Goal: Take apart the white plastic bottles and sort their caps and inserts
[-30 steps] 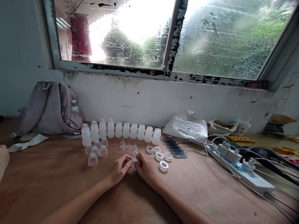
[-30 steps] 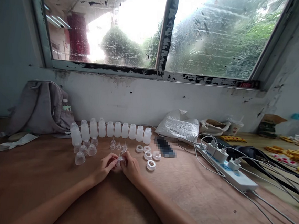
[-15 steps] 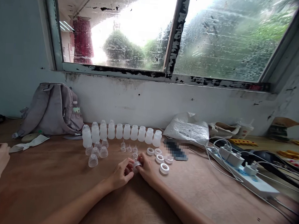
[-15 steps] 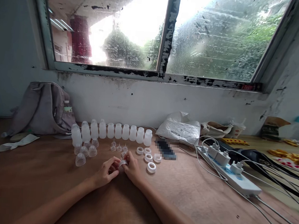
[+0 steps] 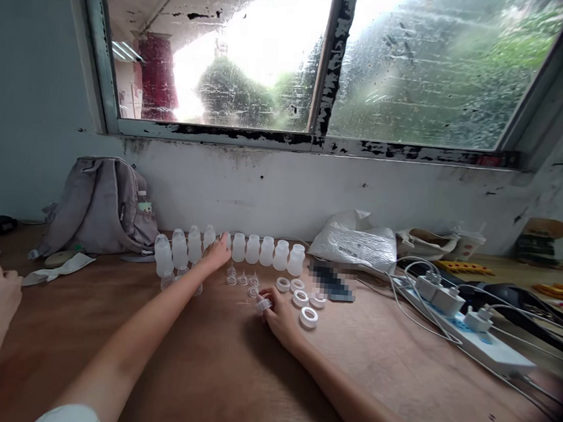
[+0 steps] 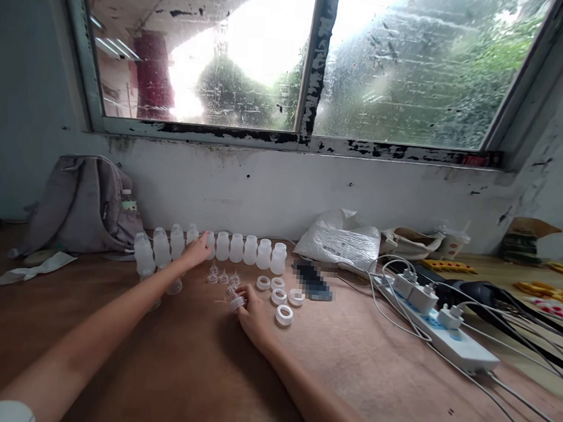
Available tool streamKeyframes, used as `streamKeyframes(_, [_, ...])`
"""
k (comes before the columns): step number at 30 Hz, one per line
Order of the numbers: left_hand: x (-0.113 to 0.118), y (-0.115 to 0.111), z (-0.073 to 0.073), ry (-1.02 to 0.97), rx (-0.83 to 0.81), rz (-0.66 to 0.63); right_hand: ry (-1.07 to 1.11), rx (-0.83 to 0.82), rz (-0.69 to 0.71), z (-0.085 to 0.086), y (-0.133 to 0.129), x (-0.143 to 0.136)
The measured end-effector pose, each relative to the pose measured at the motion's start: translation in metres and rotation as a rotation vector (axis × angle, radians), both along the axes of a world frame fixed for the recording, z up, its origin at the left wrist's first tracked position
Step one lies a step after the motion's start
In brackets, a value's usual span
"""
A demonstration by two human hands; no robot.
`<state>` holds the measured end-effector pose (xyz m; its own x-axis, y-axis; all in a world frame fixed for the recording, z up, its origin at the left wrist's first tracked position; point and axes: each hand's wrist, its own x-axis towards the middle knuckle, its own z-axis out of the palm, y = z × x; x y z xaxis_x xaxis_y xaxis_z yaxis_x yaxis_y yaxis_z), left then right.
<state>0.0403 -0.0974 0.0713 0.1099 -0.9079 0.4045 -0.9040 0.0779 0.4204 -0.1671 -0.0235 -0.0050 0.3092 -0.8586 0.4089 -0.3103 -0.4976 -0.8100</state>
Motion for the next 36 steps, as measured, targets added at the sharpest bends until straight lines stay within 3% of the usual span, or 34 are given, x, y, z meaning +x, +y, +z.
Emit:
streamKeyframes(3, [0.008,-0.023,0.000,-0.009,0.003,0.067,-0.014,0.040,0.003,0.004,0.002,-0.002])
streamKeyframes(7, [0.006,-0.022,-0.001,-0.024,-0.108,0.083,0.017,0.056,-0.025,0.006,0.003,-0.005])
streamKeyframes(12, [-0.005,0.014,0.007,-0.037,-0.336,0.017,-0.097,0.156,-0.018,0.001,0.000,-0.004])
streamKeyframes(15, [-0.015,0.051,0.000,0.024,-0.423,-0.112,-0.165,0.244,0.040,-0.001,-0.002,-0.004])
streamKeyframes(18, [-0.024,0.087,-0.019,0.089,-0.383,-0.315,-0.191,0.324,0.121,0.000,-0.003,-0.003])
streamKeyframes(21, [-0.029,0.110,-0.038,0.132,-0.331,-0.414,-0.286,0.424,0.153,0.005,-0.001,-0.001])
streamKeyframes(24, [-0.030,0.115,-0.053,0.282,-0.318,-0.407,-0.407,0.499,0.195,0.012,0.003,0.000])
streamKeyframes(28, [-0.029,0.108,-0.068,0.633,-0.224,-0.449,-0.539,0.505,0.311,0.019,0.005,0.000])
streamKeyframes(32, [-0.030,0.109,-0.072,0.646,0.026,-0.559,-0.572,0.444,0.362,0.027,0.008,-0.002])
streamKeyframes(36, [-0.037,0.124,-0.062,0.494,0.008,-0.560,-0.437,0.206,0.213,0.037,0.015,-0.004])
